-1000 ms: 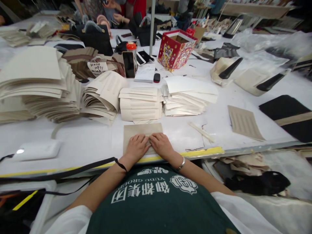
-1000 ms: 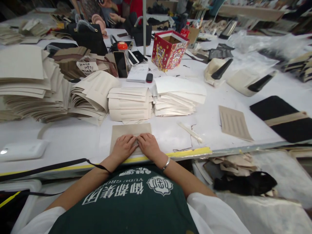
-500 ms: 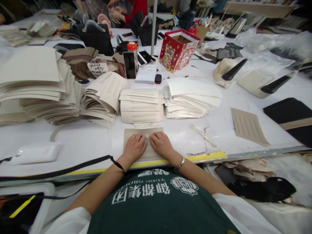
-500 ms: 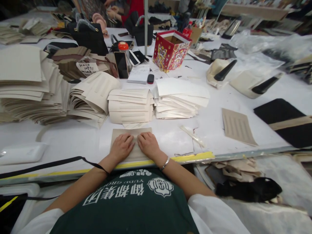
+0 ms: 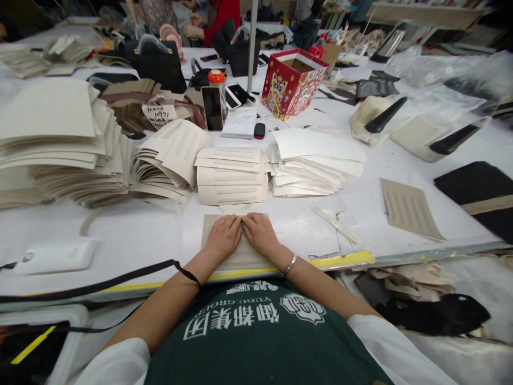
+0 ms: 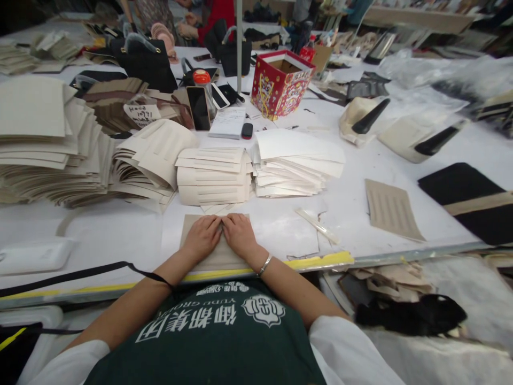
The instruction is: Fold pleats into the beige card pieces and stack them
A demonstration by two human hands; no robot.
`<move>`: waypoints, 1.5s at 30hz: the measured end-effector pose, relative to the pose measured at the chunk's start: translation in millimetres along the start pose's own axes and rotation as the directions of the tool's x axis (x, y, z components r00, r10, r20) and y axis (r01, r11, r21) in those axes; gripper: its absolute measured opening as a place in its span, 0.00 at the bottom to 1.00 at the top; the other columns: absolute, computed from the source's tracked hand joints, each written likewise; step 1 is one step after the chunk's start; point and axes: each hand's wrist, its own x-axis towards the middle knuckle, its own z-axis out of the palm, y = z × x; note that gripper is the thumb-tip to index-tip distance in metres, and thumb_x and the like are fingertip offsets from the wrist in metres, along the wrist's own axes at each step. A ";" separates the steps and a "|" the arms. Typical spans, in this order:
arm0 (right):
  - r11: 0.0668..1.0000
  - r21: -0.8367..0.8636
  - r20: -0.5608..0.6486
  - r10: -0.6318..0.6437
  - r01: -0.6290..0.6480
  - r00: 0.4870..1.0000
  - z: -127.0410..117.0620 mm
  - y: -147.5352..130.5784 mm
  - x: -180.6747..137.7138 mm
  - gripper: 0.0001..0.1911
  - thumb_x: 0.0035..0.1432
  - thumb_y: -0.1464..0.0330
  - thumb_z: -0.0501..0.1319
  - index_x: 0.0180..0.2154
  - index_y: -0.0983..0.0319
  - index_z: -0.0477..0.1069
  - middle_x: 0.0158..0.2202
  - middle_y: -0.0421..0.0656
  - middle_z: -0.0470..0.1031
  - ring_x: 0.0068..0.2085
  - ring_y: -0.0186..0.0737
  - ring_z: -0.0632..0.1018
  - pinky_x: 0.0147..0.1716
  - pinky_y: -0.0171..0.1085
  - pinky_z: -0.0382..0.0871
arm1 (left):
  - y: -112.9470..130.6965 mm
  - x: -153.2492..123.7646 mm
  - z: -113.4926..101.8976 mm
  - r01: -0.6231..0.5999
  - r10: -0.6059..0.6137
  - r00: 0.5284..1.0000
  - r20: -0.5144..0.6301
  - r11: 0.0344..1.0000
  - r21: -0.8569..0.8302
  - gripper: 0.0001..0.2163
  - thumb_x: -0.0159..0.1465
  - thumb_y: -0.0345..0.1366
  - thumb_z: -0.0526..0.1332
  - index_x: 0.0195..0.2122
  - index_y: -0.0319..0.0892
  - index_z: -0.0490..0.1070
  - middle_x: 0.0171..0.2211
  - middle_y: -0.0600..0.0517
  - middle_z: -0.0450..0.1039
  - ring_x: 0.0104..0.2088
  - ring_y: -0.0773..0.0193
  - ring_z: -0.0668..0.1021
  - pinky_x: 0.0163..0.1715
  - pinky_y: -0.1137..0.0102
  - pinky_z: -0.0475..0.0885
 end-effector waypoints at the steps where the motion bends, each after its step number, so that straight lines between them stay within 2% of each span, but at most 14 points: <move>1: 1.000 -0.022 0.008 0.004 -0.003 1.000 -0.1 1.1 0.7 0.10 0.58 0.70 0.53 0.41 0.62 0.69 0.39 0.47 0.69 0.41 0.43 0.65 0.42 0.41 0.58 | -1.8 1.2 -1.2 0.000 0.000 1.000 0.019 1.000 0.012 0.14 0.60 0.34 0.54 0.47 0.37 0.65 0.44 0.44 0.68 0.45 0.55 0.68 0.48 0.61 0.64; 6: 0.991 -0.133 0.055 0.014 -0.007 0.998 -15.5 26.3 1.3 0.09 0.56 0.65 0.56 0.34 0.63 0.70 0.34 0.47 0.68 0.38 0.43 0.64 0.40 0.40 0.58 | -25.9 -7.8 -15.4 0.007 -0.009 0.998 0.066 0.999 0.033 0.15 0.61 0.43 0.54 0.43 0.38 0.68 0.42 0.44 0.68 0.43 0.55 0.69 0.44 0.61 0.66; 10: 0.992 -0.081 0.142 -0.083 0.095 0.986 -30.4 53.3 -2.0 0.09 0.60 0.71 0.51 0.36 0.64 0.70 0.33 0.46 0.69 0.37 0.40 0.66 0.40 0.37 0.59 | -44.0 -17.9 -20.6 -0.043 0.038 0.995 0.094 0.998 0.045 0.17 0.63 0.43 0.52 0.48 0.39 0.66 0.50 0.41 0.64 0.50 0.54 0.67 0.49 0.61 0.63; 12: 0.982 -0.119 0.176 -0.126 0.148 0.976 -34.5 54.9 -3.7 0.12 0.60 0.74 0.50 0.42 0.63 0.69 0.35 0.46 0.69 0.38 0.40 0.65 0.39 0.37 0.58 | -43.7 -15.4 -21.1 -0.061 0.049 0.988 0.147 0.995 0.078 0.19 0.62 0.46 0.52 0.52 0.43 0.64 0.56 0.42 0.59 0.51 0.52 0.66 0.49 0.59 0.62; 15: 0.960 -0.205 0.216 -0.144 0.189 0.966 -33.2 38.8 -2.0 0.16 0.59 0.74 0.52 0.48 0.59 0.67 0.38 0.46 0.69 0.38 0.42 0.65 0.38 0.39 0.57 | -31.3 -3.0 -19.8 -0.049 0.024 0.977 0.210 0.992 0.113 0.20 0.60 0.48 0.54 0.53 0.50 0.64 0.59 0.46 0.56 0.50 0.50 0.67 0.45 0.56 0.64; 18: 0.967 -0.183 0.242 -0.129 0.176 0.962 -26.1 19.3 6.3 0.15 0.59 0.71 0.53 0.48 0.57 0.67 0.39 0.46 0.69 0.40 0.42 0.65 0.38 0.39 0.57 | -19.0 7.8 -16.4 -0.022 -0.004 0.979 0.206 0.992 0.121 0.18 0.60 0.48 0.54 0.50 0.51 0.67 0.57 0.46 0.59 0.50 0.49 0.66 0.42 0.57 0.64; 20: 0.979 -0.144 0.250 -0.106 0.145 0.962 -23.9 17.5 11.8 0.14 0.59 0.71 0.53 0.46 0.57 0.68 0.39 0.45 0.69 0.40 0.41 0.66 0.37 0.38 0.58 | -19.7 7.5 -15.4 -0.008 -0.012 0.983 0.182 0.994 0.106 0.17 0.60 0.48 0.55 0.47 0.49 0.69 0.55 0.46 0.61 0.50 0.50 0.66 0.43 0.57 0.65; 24: 0.987 -0.093 0.285 -0.100 0.132 0.953 -35.2 45.7 10.2 0.13 0.58 0.73 0.53 0.43 0.60 0.70 0.39 0.44 0.70 0.38 0.38 0.67 0.39 0.36 0.59 | -43.4 -10.7 -21.8 -0.009 0.001 0.990 0.143 0.998 0.059 0.18 0.61 0.47 0.53 0.48 0.46 0.69 0.53 0.45 0.64 0.50 0.53 0.67 0.47 0.59 0.64; 28: 0.966 -0.209 0.276 -0.088 0.149 0.957 -49.9 66.3 -9.8 0.18 0.58 0.76 0.51 0.49 0.60 0.67 0.43 0.46 0.70 0.43 0.42 0.67 0.42 0.39 0.60 | -59.5 -26.6 -29.9 -0.016 0.001 0.987 0.162 0.995 0.094 0.19 0.63 0.45 0.52 0.51 0.43 0.67 0.55 0.44 0.63 0.53 0.52 0.66 0.50 0.59 0.62; 33: 0.913 -0.370 0.235 -0.091 0.175 0.968 -44.1 30.3 -57.7 0.21 0.57 0.77 0.50 0.53 0.69 0.63 0.50 0.55 0.66 0.52 0.50 0.63 0.50 0.48 0.56 | -37.7 -32.0 -31.1 0.072 -0.105 0.982 0.159 0.977 0.202 0.20 0.64 0.43 0.48 0.55 0.41 0.62 0.59 0.44 0.56 0.58 0.48 0.60 0.54 0.49 0.54; 37: 0.936 -0.319 0.231 -0.074 0.148 0.970 -39.3 0.2 -90.9 0.20 0.55 0.75 0.52 0.51 0.68 0.65 0.49 0.55 0.68 0.51 0.49 0.66 0.53 0.49 0.56 | -24.7 -33.1 -28.9 0.098 -0.143 0.971 0.193 0.969 0.228 0.25 0.63 0.49 0.47 0.58 0.41 0.57 0.61 0.45 0.53 0.61 0.47 0.54 0.56 0.45 0.45; 39: 0.959 -0.261 0.183 -0.059 0.107 0.981 -35.5 -6.5 -89.9 0.21 0.57 0.70 0.53 0.52 0.67 0.64 0.51 0.54 0.67 0.53 0.49 0.64 0.54 0.48 0.54 | -22.6 -31.5 -27.2 0.116 -0.171 0.957 0.236 0.967 0.228 0.29 0.62 0.52 0.47 0.59 0.39 0.55 0.62 0.44 0.51 0.61 0.47 0.53 0.56 0.45 0.46; 42: 0.985 -0.161 0.105 -0.052 0.069 0.993 -22.6 -12.1 -70.6 0.29 0.57 0.59 0.54 0.56 0.69 0.58 0.58 0.55 0.58 0.60 0.50 0.56 0.57 0.48 0.51 | -17.7 -35.8 -26.4 0.152 -0.216 0.932 0.293 0.962 0.225 0.34 0.60 0.55 0.48 0.61 0.37 0.51 0.62 0.41 0.48 0.61 0.47 0.53 0.55 0.45 0.47; 45: 0.992 -0.124 0.110 -0.015 0.029 0.994 -7.2 -18.3 -53.0 0.33 0.56 0.55 0.54 0.58 0.69 0.56 0.61 0.55 0.55 0.62 0.50 0.52 0.58 0.50 0.48 | -5.8 -61.4 -30.7 0.123 -0.189 0.932 0.311 0.968 0.219 0.34 0.60 0.55 0.48 0.61 0.36 0.51 0.62 0.39 0.49 0.61 0.47 0.54 0.56 0.46 0.47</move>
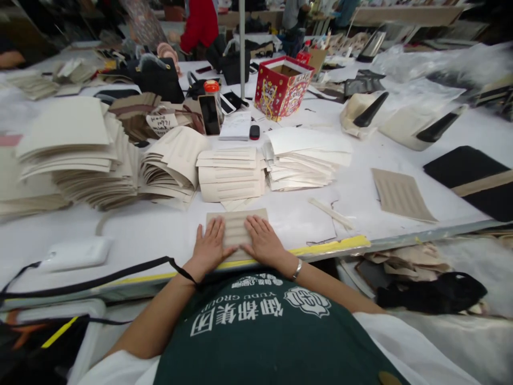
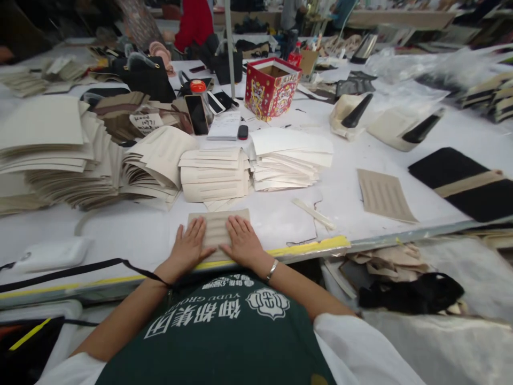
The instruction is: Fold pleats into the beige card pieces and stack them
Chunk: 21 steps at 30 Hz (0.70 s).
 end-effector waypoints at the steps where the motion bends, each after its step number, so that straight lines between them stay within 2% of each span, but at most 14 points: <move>1: 1.000 -0.004 0.012 0.021 -0.021 1.000 2.9 -2.3 3.1 0.33 0.57 0.55 0.53 0.58 0.69 0.56 0.61 0.54 0.54 0.62 0.50 0.52 0.58 0.50 0.47 | 2.8 -14.2 1.2 -0.026 0.026 1.000 -0.008 1.000 0.006 0.34 0.60 0.55 0.49 0.61 0.36 0.52 0.61 0.38 0.49 0.61 0.47 0.54 0.56 0.46 0.47; 5: 0.997 -0.028 0.043 0.068 -0.066 0.997 5.0 -5.9 3.3 0.34 0.57 0.54 0.52 0.59 0.68 0.55 0.62 0.52 0.52 0.62 0.49 0.51 0.59 0.48 0.45 | 9.0 -70.5 4.5 -0.116 0.117 0.992 -0.050 0.993 0.027 0.30 0.61 0.53 0.49 0.59 0.38 0.55 0.60 0.41 0.54 0.59 0.50 0.59 0.56 0.51 0.53; 8: 0.998 -0.030 0.058 0.059 -0.057 0.997 1.3 -3.6 -0.2 0.34 0.57 0.54 0.52 0.59 0.68 0.55 0.62 0.51 0.52 0.62 0.48 0.51 0.59 0.47 0.45 | 3.0 -81.9 2.2 -0.180 0.181 0.979 -0.095 0.984 0.014 0.26 0.62 0.50 0.48 0.57 0.40 0.59 0.57 0.43 0.60 0.57 0.53 0.64 0.54 0.55 0.58; 11: 0.999 -0.019 0.066 0.047 -0.046 0.997 -1.3 1.2 -1.9 0.35 0.57 0.53 0.51 0.59 0.69 0.55 0.62 0.52 0.53 0.62 0.47 0.53 0.59 0.45 0.47 | -5.4 -55.1 -3.5 -0.199 0.191 0.963 -0.193 0.980 -0.024 0.24 0.64 0.48 0.47 0.56 0.40 0.61 0.56 0.43 0.63 0.55 0.54 0.66 0.54 0.56 0.59; 14: 0.994 -0.036 0.033 0.106 -0.105 0.994 -1.9 10.5 3.2 0.36 0.57 0.52 0.51 0.59 0.70 0.54 0.61 0.53 0.53 0.62 0.48 0.53 0.58 0.47 0.48 | -6.6 -8.5 -5.2 -0.121 0.108 0.966 -0.236 0.992 -0.042 0.27 0.63 0.49 0.47 0.58 0.37 0.57 0.58 0.40 0.57 0.58 0.52 0.61 0.56 0.54 0.55; 17: 0.977 -0.077 0.017 0.200 -0.198 0.980 -4.5 26.4 15.6 0.34 0.58 0.52 0.49 0.59 0.69 0.54 0.61 0.54 0.54 0.62 0.48 0.54 0.58 0.49 0.48 | -2.3 26.8 -0.1 -0.008 0.002 0.990 -0.141 0.999 -0.042 0.30 0.62 0.52 0.47 0.59 0.36 0.54 0.60 0.39 0.54 0.60 0.50 0.58 0.57 0.51 0.51; 19: 0.969 -0.114 0.021 0.222 -0.218 0.975 -8.1 36.9 22.1 0.33 0.59 0.52 0.48 0.58 0.68 0.55 0.60 0.53 0.55 0.61 0.48 0.54 0.57 0.50 0.47 | 1.0 35.7 3.6 0.060 -0.064 0.994 -0.090 0.997 -0.049 0.31 0.61 0.53 0.46 0.60 0.37 0.52 0.61 0.41 0.52 0.61 0.50 0.56 0.57 0.50 0.49; 21: 0.974 -0.149 0.027 0.175 -0.170 0.984 -12.3 42.0 21.2 0.34 0.58 0.51 0.48 0.58 0.67 0.56 0.60 0.53 0.56 0.62 0.50 0.54 0.58 0.51 0.45 | 4.1 35.5 5.0 0.109 -0.113 0.991 -0.066 0.992 -0.059 0.32 0.61 0.54 0.45 0.61 0.38 0.51 0.62 0.42 0.49 0.61 0.51 0.55 0.57 0.49 0.48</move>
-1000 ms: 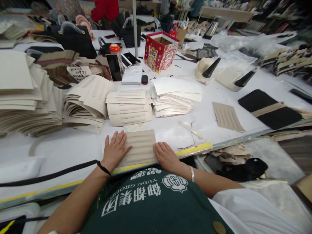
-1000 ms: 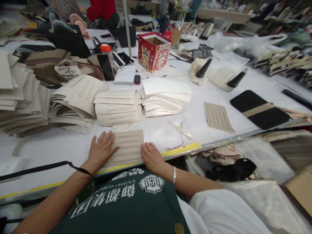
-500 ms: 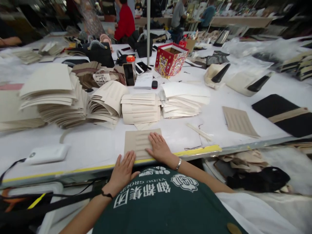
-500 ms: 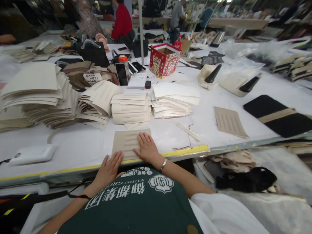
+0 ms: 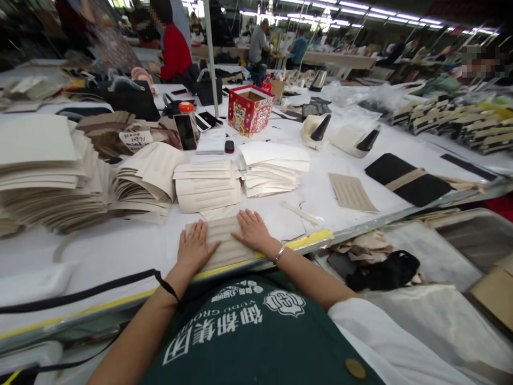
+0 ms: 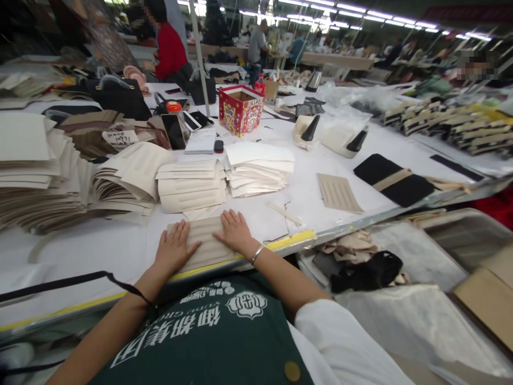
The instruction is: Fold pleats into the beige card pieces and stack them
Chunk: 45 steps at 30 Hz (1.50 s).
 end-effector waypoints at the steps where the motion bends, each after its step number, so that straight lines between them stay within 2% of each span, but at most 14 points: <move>1: 0.999 -0.015 -0.002 -0.040 0.040 0.999 -1.7 0.3 -4.5 0.35 0.58 0.50 0.48 0.58 0.67 0.57 0.60 0.53 0.56 0.62 0.51 0.53 0.58 0.51 0.44 | 1.3 -2.0 -0.3 0.019 -0.019 1.000 0.006 1.000 -0.003 0.32 0.61 0.54 0.45 0.61 0.38 0.50 0.62 0.42 0.49 0.61 0.51 0.54 0.57 0.49 0.48; 6: 0.988 -0.041 0.035 -0.145 0.147 0.989 -10.2 -17.8 -61.6 0.39 0.54 0.47 0.51 0.55 0.73 0.61 0.58 0.58 0.58 0.61 0.54 0.55 0.58 0.50 0.47 | 6.4 -9.7 -4.9 0.119 -0.119 0.993 0.026 0.993 0.001 0.33 0.61 0.54 0.44 0.61 0.35 0.50 0.63 0.41 0.46 0.62 0.50 0.51 0.57 0.47 0.47; 10: 0.986 0.007 0.070 -0.168 0.168 0.983 -26.3 0.1 -89.0 0.26 0.58 0.53 0.50 0.49 0.65 0.67 0.53 0.52 0.67 0.54 0.46 0.66 0.54 0.46 0.55 | 7.9 -10.6 -4.3 0.134 -0.134 0.991 -0.027 0.991 -0.005 0.32 0.61 0.54 0.44 0.60 0.35 0.52 0.62 0.41 0.47 0.62 0.49 0.52 0.56 0.47 0.47; 13: 0.987 -0.103 -0.034 0.117 -0.120 0.993 -43.7 55.5 -72.1 0.19 0.61 0.66 0.49 0.49 0.69 0.66 0.51 0.57 0.67 0.53 0.48 0.66 0.51 0.46 0.59 | 4.1 -12.4 -2.3 0.118 -0.121 0.989 -0.087 0.992 -0.033 0.30 0.62 0.52 0.45 0.59 0.35 0.54 0.61 0.39 0.51 0.61 0.49 0.54 0.56 0.47 0.48; 15: 0.911 -0.199 -0.064 0.356 -0.362 0.932 -51.3 96.8 -54.2 0.19 0.58 0.74 0.48 0.50 0.73 0.64 0.50 0.62 0.66 0.51 0.53 0.67 0.46 0.48 0.61 | -1.7 -16.0 -1.1 0.075 -0.082 0.990 -0.117 0.995 -0.066 0.30 0.62 0.51 0.45 0.59 0.35 0.54 0.61 0.39 0.52 0.61 0.49 0.55 0.56 0.49 0.51; 19: 0.855 -0.280 0.104 0.479 -0.436 0.872 -55.4 139.8 -31.0 0.16 0.54 0.78 0.49 0.44 0.73 0.66 0.43 0.62 0.68 0.46 0.52 0.71 0.39 0.45 0.65 | -13.1 -29.5 1.0 -0.135 0.128 0.987 -0.102 0.988 -0.075 0.35 0.59 0.55 0.48 0.60 0.34 0.50 0.61 0.39 0.52 0.60 0.51 0.57 0.57 0.53 0.52; 22: 0.901 -0.080 0.118 0.433 -0.426 0.894 -55.5 124.7 -19.1 0.10 0.52 0.75 0.54 0.37 0.69 0.67 0.39 0.55 0.70 0.41 0.47 0.72 0.38 0.41 0.65 | -11.9 -39.2 2.2 -0.187 0.185 0.981 -0.063 0.982 -0.022 0.36 0.57 0.57 0.50 0.60 0.36 0.52 0.60 0.41 0.53 0.60 0.49 0.57 0.58 0.50 0.49; 24: 0.866 0.275 0.030 0.426 -0.417 0.904 -53.5 97.9 -8.0 0.06 0.53 0.69 0.55 0.33 0.65 0.66 0.32 0.47 0.72 0.34 0.41 0.73 0.33 0.37 0.65 | -7.4 -42.1 2.6 -0.160 0.160 0.985 -0.060 0.987 0.002 0.36 0.57 0.57 0.50 0.60 0.36 0.53 0.60 0.41 0.53 0.60 0.49 0.57 0.58 0.50 0.48; 26: 0.700 0.639 -0.084 0.476 -0.319 0.875 -49.2 65.2 5.8 0.12 0.57 0.62 0.51 0.30 0.63 0.65 0.23 0.40 0.69 0.26 0.36 0.71 0.27 0.34 0.64 | -3.3 -42.4 2.7 -0.146 0.147 0.988 -0.057 0.989 0.012 0.36 0.57 0.57 0.50 0.60 0.35 0.53 0.61 0.40 0.52 0.61 0.49 0.56 0.58 0.50 0.48; 28: 0.541 0.817 -0.134 0.514 -0.199 0.847 -44.0 35.1 19.9 0.19 0.60 0.57 0.44 0.27 0.61 0.64 0.18 0.38 0.66 0.22 0.34 0.69 0.25 0.33 0.63 | -1.1 -41.6 2.8 -0.140 0.140 0.989 -0.053 0.990 0.014 0.36 0.57 0.57 0.51 0.60 0.36 0.53 0.61 0.41 0.52 0.61 0.49 0.56 0.58 0.50 0.48; 30: 0.552 0.820 -0.163 0.477 -0.150 0.864 -40.5 13.8 31.1 0.22 0.61 0.57 0.42 0.26 0.61 0.65 0.20 0.40 0.68 0.25 0.35 0.71 0.27 0.33 0.63 | -0.8 -41.1 2.9 -0.131 0.132 0.990 -0.050 0.991 0.011 0.36 0.57 0.57 0.50 0.60 0.36 0.52 0.61 0.41 0.52 0.61 0.49 0.56 0.58 0.50 0.49; 36: 0.870 0.441 -0.238 0.348 -0.219 0.907 -41.8 -3.3 44.6 0.20 0.63 0.60 0.44 0.28 0.62 0.67 0.29 0.46 0.73 0.32 0.39 0.73 0.32 0.34 0.61 | -0.8 -42.4 2.7 -0.111 0.110 0.992 -0.062 0.994 -0.013 0.37 0.57 0.57 0.50 0.61 0.36 0.51 0.61 0.42 0.52 0.61 0.49 0.55 0.58 0.51 0.47; 41: 0.917 0.314 -0.230 0.326 -0.247 0.917 -48.9 -9.9 41.5 0.19 0.64 0.62 0.44 0.29 0.64 0.67 0.29 0.47 0.73 0.32 0.38 0.73 0.31 0.33 0.60 | 4.3 -42.1 3.0 -0.096 0.094 0.994 -0.049 0.994 -0.053 0.38 0.56 0.57 0.51 0.61 0.35 0.51 0.61 0.41 0.52 0.61 0.49 0.55 0.58 0.50 0.46; 45: 0.915 0.316 -0.056 0.281 -0.250 0.958 -61.3 -17.5 1.7 0.19 0.62 0.62 0.46 0.25 0.63 0.67 0.24 0.46 0.72 0.29 0.38 0.74 0.29 0.32 0.61 | 0.1 -38.4 2.6 -0.065 0.061 0.997 -0.038 0.991 -0.119 0.35 0.58 0.55 0.51 0.60 0.35 0.53 0.61 0.42 0.52 0.61 0.49 0.55 0.58 0.49 0.48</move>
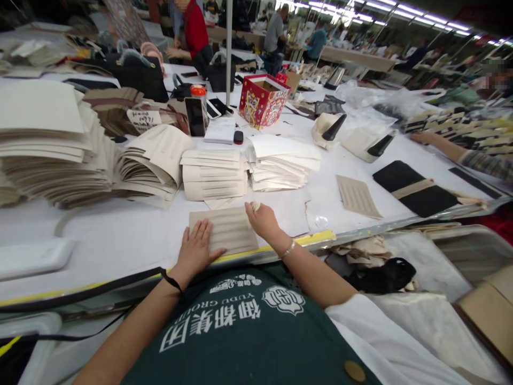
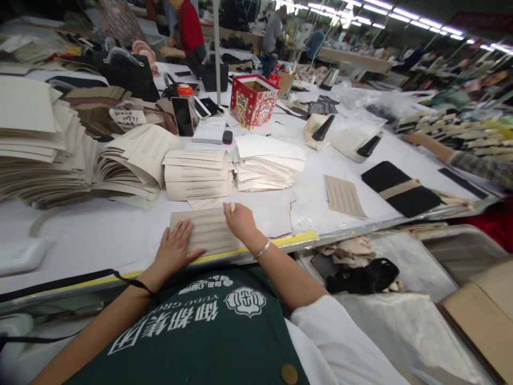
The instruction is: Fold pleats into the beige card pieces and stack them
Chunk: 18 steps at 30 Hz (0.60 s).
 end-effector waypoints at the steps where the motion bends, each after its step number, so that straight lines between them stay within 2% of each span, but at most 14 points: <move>1: 0.999 0.040 0.093 0.002 -0.006 0.996 -4.4 0.5 -12.7 0.20 0.61 0.61 0.47 0.23 0.62 0.66 0.21 0.45 0.71 0.27 0.37 0.74 0.28 0.32 0.61 | -4.3 1.1 -0.8 0.012 -0.012 1.000 0.007 0.999 -0.038 0.32 0.60 0.53 0.49 0.59 0.36 0.54 0.60 0.42 0.54 0.60 0.50 0.57 0.58 0.50 0.50; 3: 0.975 0.197 0.285 0.043 -0.102 0.958 -10.7 0.3 -32.0 0.20 0.60 0.59 0.49 0.21 0.61 0.65 0.14 0.41 0.67 0.20 0.35 0.72 0.23 0.32 0.62 | -15.6 2.3 -2.6 0.040 -0.041 0.999 -0.004 0.991 -0.126 0.26 0.64 0.47 0.44 0.59 0.37 0.55 0.59 0.44 0.57 0.59 0.56 0.60 0.57 0.56 0.55; 5: 0.881 0.407 0.380 0.077 -0.241 0.922 -9.9 -5.3 -35.6 0.17 0.58 0.58 0.50 0.24 0.61 0.65 0.12 0.37 0.64 0.16 0.34 0.71 0.20 0.31 0.63 | -26.8 1.3 -3.5 0.059 -0.066 0.997 -0.043 0.985 -0.164 0.23 0.65 0.41 0.40 0.58 0.37 0.56 0.59 0.44 0.58 0.58 0.59 0.62 0.56 0.59 0.58; 6: 0.820 0.502 0.374 0.079 -0.274 0.924 -5.9 -11.1 -30.6 0.15 0.57 0.58 0.51 0.26 0.61 0.65 0.13 0.36 0.65 0.17 0.34 0.72 0.20 0.31 0.64 | -30.8 0.0 -3.3 0.063 -0.073 0.995 -0.065 0.987 -0.148 0.23 0.65 0.38 0.40 0.58 0.36 0.56 0.59 0.44 0.58 0.58 0.59 0.62 0.56 0.58 0.57; 8: 0.753 0.615 0.299 0.051 -0.233 0.953 8.9 -28.7 -11.1 0.09 0.55 0.61 0.54 0.31 0.60 0.65 0.19 0.35 0.70 0.22 0.34 0.75 0.22 0.30 0.67 | -33.9 -3.2 -1.8 0.063 -0.070 0.993 -0.094 0.995 -0.076 0.21 0.64 0.36 0.42 0.57 0.38 0.59 0.59 0.44 0.57 0.59 0.55 0.61 0.57 0.52 0.53; 11: 0.840 0.541 0.183 -0.061 -0.049 0.981 35.8 -61.2 20.3 0.04 0.53 0.68 0.53 0.30 0.60 0.65 0.24 0.37 0.72 0.27 0.34 0.76 0.28 0.31 0.67 | -29.7 -6.4 1.5 0.062 -0.062 0.993 -0.101 0.998 -0.001 0.21 0.63 0.34 0.44 0.56 0.40 0.60 0.58 0.45 0.58 0.58 0.54 0.62 0.56 0.49 0.51; 14: 0.932 0.352 0.127 -0.141 0.088 0.982 46.8 -84.4 22.6 0.05 0.53 0.72 0.51 0.29 0.62 0.65 0.23 0.40 0.72 0.28 0.34 0.75 0.29 0.31 0.65 | -25.5 -7.5 2.4 0.069 -0.067 0.994 -0.087 0.997 0.020 0.21 0.64 0.35 0.43 0.57 0.40 0.60 0.59 0.46 0.58 0.58 0.55 0.61 0.56 0.50 0.52; 16: 0.946 0.296 0.175 -0.190 0.133 0.966 41.2 -89.0 2.9 0.05 0.53 0.72 0.52 0.28 0.62 0.64 0.23 0.40 0.72 0.27 0.34 0.74 0.28 0.31 0.64 | -25.9 -8.8 0.0 0.075 -0.073 0.995 -0.072 0.997 0.027 0.21 0.64 0.35 0.42 0.57 0.40 0.59 0.59 0.46 0.57 0.59 0.55 0.61 0.57 0.51 0.51; 18: 0.934 0.328 0.324 -0.249 0.138 0.913 29.2 -83.4 -24.6 0.06 0.53 0.71 0.52 0.26 0.62 0.64 0.21 0.39 0.72 0.25 0.32 0.73 0.27 0.30 0.64 | -27.2 -10.4 -5.3 0.083 -0.081 0.996 -0.046 0.996 0.032 0.22 0.64 0.34 0.42 0.57 0.40 0.59 0.60 0.46 0.56 0.59 0.55 0.60 0.57 0.50 0.50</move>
